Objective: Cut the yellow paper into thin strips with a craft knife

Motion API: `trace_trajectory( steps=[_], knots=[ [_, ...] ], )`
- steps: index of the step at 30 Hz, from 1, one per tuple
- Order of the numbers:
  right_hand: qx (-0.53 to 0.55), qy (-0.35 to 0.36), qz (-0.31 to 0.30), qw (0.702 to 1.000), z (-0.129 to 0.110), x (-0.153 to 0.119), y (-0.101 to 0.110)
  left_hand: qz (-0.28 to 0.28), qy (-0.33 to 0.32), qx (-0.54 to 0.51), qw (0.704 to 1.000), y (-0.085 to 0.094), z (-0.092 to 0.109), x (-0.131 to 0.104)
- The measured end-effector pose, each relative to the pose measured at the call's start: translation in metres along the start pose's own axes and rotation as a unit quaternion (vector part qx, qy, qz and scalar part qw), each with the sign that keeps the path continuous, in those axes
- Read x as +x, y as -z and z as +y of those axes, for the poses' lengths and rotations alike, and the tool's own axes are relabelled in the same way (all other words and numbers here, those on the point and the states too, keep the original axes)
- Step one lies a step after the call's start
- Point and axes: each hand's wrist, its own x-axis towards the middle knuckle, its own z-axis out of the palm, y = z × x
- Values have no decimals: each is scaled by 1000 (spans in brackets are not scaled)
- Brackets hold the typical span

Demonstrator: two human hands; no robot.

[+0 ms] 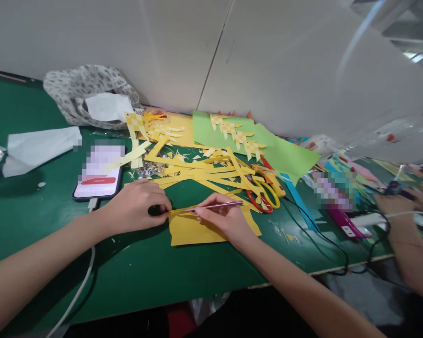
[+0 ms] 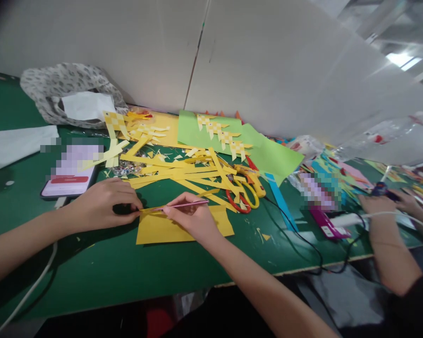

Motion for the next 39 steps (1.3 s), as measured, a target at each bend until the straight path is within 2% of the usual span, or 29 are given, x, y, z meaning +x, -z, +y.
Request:
trace_trajectory(
  steps=[19, 30, 39],
  knots=[
    [-9, -15, -11, 1000, -1, 2, -4, -20, 25, -10, 999, 1, 1, 1],
    [-35, -12, 19, 999, -6, -2, 10, -31, 44, 0, 999, 2, 3, 2],
    [-27, -2, 40, 999, 6, -1, 17, -21, 48, -9, 999, 1, 2, 2]
  ],
)
